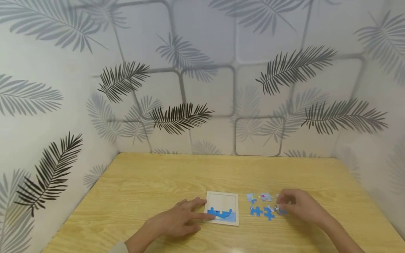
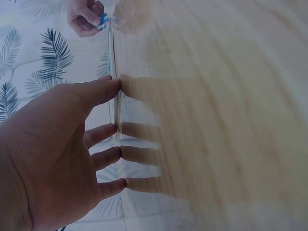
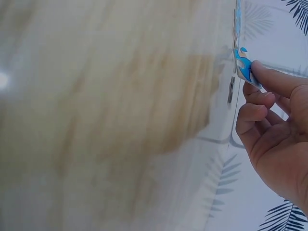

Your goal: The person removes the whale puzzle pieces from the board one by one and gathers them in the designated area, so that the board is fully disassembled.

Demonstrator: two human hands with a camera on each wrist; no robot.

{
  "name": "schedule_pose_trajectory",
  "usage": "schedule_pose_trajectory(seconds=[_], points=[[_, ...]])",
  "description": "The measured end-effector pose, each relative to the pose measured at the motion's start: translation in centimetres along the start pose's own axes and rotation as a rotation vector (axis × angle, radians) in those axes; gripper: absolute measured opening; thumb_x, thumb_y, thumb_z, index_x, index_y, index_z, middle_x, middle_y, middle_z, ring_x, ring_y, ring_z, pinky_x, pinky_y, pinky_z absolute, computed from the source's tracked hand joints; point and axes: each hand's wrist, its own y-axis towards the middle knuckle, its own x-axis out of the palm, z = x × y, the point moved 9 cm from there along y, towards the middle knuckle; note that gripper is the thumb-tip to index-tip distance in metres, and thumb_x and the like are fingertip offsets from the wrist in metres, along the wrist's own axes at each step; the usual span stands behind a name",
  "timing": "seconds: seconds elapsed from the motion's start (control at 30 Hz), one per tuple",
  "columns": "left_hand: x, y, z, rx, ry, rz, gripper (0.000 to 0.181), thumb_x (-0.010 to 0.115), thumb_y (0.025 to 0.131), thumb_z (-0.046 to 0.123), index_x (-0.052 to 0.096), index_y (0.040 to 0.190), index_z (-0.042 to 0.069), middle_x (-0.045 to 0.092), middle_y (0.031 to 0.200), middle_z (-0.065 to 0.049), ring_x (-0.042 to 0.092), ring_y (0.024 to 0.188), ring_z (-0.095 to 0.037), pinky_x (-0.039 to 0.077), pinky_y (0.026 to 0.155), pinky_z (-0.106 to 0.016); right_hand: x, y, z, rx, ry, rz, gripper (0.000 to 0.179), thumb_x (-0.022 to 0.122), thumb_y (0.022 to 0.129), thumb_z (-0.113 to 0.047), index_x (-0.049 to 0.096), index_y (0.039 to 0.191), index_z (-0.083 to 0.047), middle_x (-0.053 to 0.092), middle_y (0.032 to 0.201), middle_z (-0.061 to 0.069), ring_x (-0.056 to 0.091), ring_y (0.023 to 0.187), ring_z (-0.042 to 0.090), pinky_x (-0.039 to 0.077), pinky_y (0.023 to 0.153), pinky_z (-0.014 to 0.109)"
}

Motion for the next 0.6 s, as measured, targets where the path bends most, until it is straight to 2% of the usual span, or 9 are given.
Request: schedule_pose_trajectory(seconds=[0.17, 0.3, 0.43, 0.6], points=[[0.02, 0.01, 0.06, 0.002, -0.015, -0.006, 0.052, 0.057, 0.107, 0.033, 0.044, 0.155, 0.049, 0.031, 0.169, -0.004, 0.029, 0.155, -0.028, 0.030, 0.121, -0.063, -0.27, -0.66, 0.26, -0.028, 0.004, -0.006, 0.009, 0.073, 0.095, -0.006, 0.070, 0.099, -0.013, 0.069, 0.090, -0.009, 0.060, 0.081, 0.002, 0.052, 0.068, 0.023], [0.08, -0.03, 0.07, 0.003, -0.006, -0.004, 0.052, 0.057, 0.107, 0.033, 0.044, 0.155, 0.049, 0.031, 0.169, -0.004, 0.029, 0.156, -0.027, 0.030, 0.121, -0.063, -0.28, -0.90, 0.22, -0.050, -0.004, -0.018, 0.010, 0.073, 0.095, -0.004, 0.070, 0.098, -0.013, 0.068, 0.088, -0.008, 0.060, 0.079, 0.002, 0.052, 0.065, 0.023], [0.07, -0.02, 0.01, 0.002, 0.004, -0.001, 0.052, 0.057, 0.107, 0.033, 0.044, 0.155, 0.050, 0.031, 0.168, -0.003, 0.029, 0.155, -0.026, 0.030, 0.121, -0.063, -0.18, -0.90, 0.37, -0.032, -0.032, -0.016, 0.011, 0.074, 0.095, -0.005, 0.069, 0.098, -0.015, 0.068, 0.087, -0.009, 0.056, 0.073, 0.000, 0.050, 0.060, 0.022], [0.10, -0.01, -0.07, 0.000, -0.003, -0.002, 0.051, 0.057, 0.107, 0.032, 0.045, 0.154, 0.049, 0.032, 0.168, -0.003, 0.030, 0.155, -0.025, 0.031, 0.120, -0.063, 0.02, -0.91, 0.49, 0.000, -0.078, 0.010, 0.015, 0.079, 0.090, -0.007, 0.070, 0.094, -0.018, 0.067, 0.088, -0.003, 0.048, 0.064, -0.001, 0.044, 0.054, 0.022]])
